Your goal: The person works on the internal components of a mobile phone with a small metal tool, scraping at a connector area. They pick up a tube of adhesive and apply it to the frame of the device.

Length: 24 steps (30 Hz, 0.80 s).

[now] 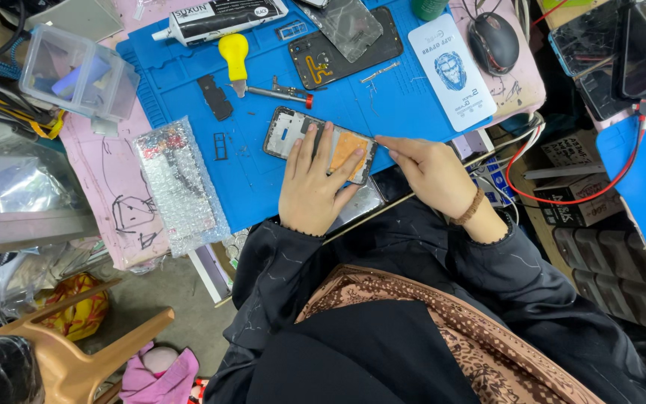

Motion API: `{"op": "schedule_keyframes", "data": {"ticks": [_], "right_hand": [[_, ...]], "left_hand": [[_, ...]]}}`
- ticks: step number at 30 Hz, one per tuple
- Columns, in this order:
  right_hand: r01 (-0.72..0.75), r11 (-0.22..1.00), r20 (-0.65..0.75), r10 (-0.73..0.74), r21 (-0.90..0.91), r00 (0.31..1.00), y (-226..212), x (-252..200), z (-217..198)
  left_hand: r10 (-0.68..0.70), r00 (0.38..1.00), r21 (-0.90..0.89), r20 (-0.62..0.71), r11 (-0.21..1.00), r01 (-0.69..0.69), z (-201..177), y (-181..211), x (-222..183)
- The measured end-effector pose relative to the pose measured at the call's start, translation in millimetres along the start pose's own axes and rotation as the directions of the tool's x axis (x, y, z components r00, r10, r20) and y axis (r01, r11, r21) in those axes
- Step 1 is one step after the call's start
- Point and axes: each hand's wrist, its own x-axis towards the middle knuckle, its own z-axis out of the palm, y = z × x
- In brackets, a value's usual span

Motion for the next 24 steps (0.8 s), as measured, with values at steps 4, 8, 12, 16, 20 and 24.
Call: {"op": "schedule_keyframes", "data": {"ticks": [4,8,12,16,20,24], "right_hand": [[-0.098,0.974,0.027,0.106,-0.206,0.994,-4.9,2.9,-2.1],[-0.006,0.972,0.034,0.014,-0.235,0.999,-6.7,8.8,-0.3],[-0.026,0.977,0.047,0.036,-0.212,0.998,-2.0,11.8,3.3],[-0.091,0.995,0.068,0.093,-0.029,0.993,7.0,10.8,3.8],[-0.173,0.985,0.108,0.17,0.025,0.98,12.9,10.6,2.4],[-0.149,0.989,0.088,0.147,0.016,0.985,11.8,11.2,2.9]], "left_hand": [[0.005,1.0,-0.006,-0.006,1.0,-0.005,-0.2,-1.2,-0.6],[0.001,1.0,-0.009,-0.01,1.0,-0.001,0.2,-1.0,-0.1],[0.004,1.0,-0.018,-0.018,1.0,-0.004,1.5,-1.4,-0.3],[0.0,1.0,-0.021,-0.026,1.0,-0.001,1.0,-1.4,0.1],[-0.003,1.0,-0.026,-0.018,1.0,0.003,0.8,-1.3,0.3],[-0.007,1.0,-0.024,-0.013,1.0,0.007,0.0,-1.6,1.3]]}}
